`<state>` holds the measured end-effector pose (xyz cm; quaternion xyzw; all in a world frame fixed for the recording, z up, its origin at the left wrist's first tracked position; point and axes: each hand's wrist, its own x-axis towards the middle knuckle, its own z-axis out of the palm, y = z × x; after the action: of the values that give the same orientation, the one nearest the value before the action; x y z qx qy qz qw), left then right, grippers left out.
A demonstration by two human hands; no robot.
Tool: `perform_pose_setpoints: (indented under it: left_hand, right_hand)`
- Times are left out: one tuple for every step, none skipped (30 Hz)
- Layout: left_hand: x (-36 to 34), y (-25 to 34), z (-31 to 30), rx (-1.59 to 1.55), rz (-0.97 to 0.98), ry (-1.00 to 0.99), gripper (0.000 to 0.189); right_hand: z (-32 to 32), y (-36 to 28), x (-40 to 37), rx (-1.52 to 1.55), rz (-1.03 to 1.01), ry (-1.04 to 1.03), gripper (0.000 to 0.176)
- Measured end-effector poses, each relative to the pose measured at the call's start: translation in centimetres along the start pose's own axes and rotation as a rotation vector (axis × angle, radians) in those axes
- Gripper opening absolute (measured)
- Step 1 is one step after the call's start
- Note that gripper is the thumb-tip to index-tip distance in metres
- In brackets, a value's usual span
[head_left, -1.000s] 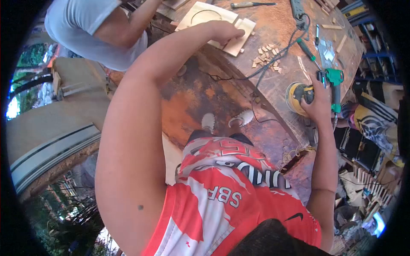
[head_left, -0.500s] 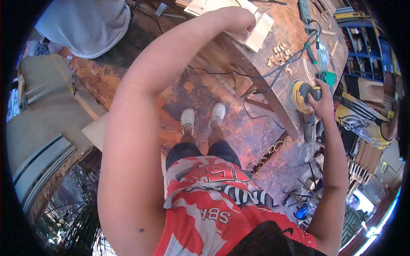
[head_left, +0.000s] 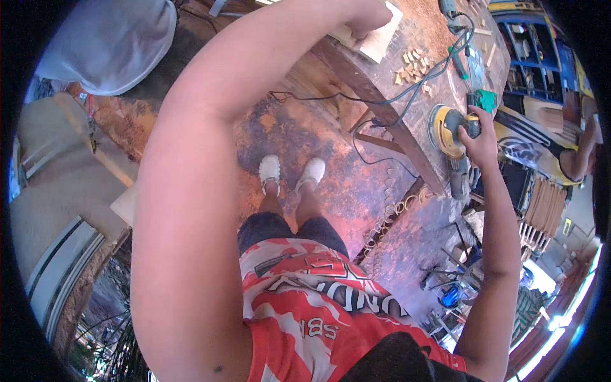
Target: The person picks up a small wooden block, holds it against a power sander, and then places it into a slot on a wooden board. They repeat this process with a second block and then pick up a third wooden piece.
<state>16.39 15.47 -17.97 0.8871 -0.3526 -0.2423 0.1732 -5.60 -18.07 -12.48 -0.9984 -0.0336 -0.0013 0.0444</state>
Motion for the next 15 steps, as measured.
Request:
perform_pose_setpoints:
  left_hand:
    - [-1.2,0.0,-0.7,0.13,0.114,0.019,0.02]
    - [-1.8,0.1,-1.0,0.261,0.229,0.04,0.021]
    - [-1.3,0.0,-0.9,0.264,0.235,0.039,0.021]
    - [-0.6,-0.3,-1.0,0.262,0.263,0.003,0.022]
    - [0.0,-0.5,-0.9,0.261,0.291,-0.032,0.023]
    - [0.4,-0.9,-0.6,0.248,0.287,-0.039,0.024]
    - [0.6,-1.3,-0.3,0.251,0.29,-0.041,0.024]
    - [0.8,-1.6,0.0,0.25,0.326,0.002,0.023]
    - [1.0,-1.9,0.3,0.248,0.363,0.045,0.023]
    - [1.0,-2.2,0.4,0.251,0.367,0.042,0.023]
    - [1.0,-2.5,0.5,0.213,0.341,0.067,0.022]
    - [1.1,-2.6,0.5,0.176,0.313,0.092,0.021]
    - [1.1,-2.4,0.3,0.18,0.314,0.092,0.021]
    - [1.0,-2.3,0.1,0.221,0.306,0.079,0.02]
    - [1.0,-2.2,0.0,0.262,0.297,0.066,0.018]
  right_hand:
    - [0.0,-0.1,0.0,-0.002,0.006,0.004,0.054]
    - [0.0,-0.2,0.0,-0.003,0.01,0.006,0.054]
    - [0.0,-0.1,0.0,0.005,0.016,0.002,0.054]
    - [0.0,0.0,0.0,0.014,0.021,-0.004,0.054]
    - [-0.1,0.0,0.0,0.015,0.027,-0.002,0.054]
    - [-0.1,0.0,0.0,0.011,0.018,-0.003,0.054]
    - [0.0,0.1,0.0,0.006,0.009,-0.003,0.054]
    - [0.1,0.3,0.0,0.007,0.013,0.0,0.054]
    - [0.2,0.5,0.0,0.014,-0.001,0.009,0.054]
    - [0.3,0.7,-0.1,0.022,-0.014,0.018,0.054]
    - [0.3,0.8,-0.2,0.024,-0.009,0.019,0.054]
    - [0.3,0.9,-0.2,0.011,-0.009,0.019,0.054]
    - [0.3,0.9,-0.1,-0.002,-0.01,0.018,0.054]
    - [0.2,0.7,-0.1,-0.001,-0.009,0.02,0.054]
    - [0.1,0.5,-0.2,0.004,0.016,0.006,0.054]
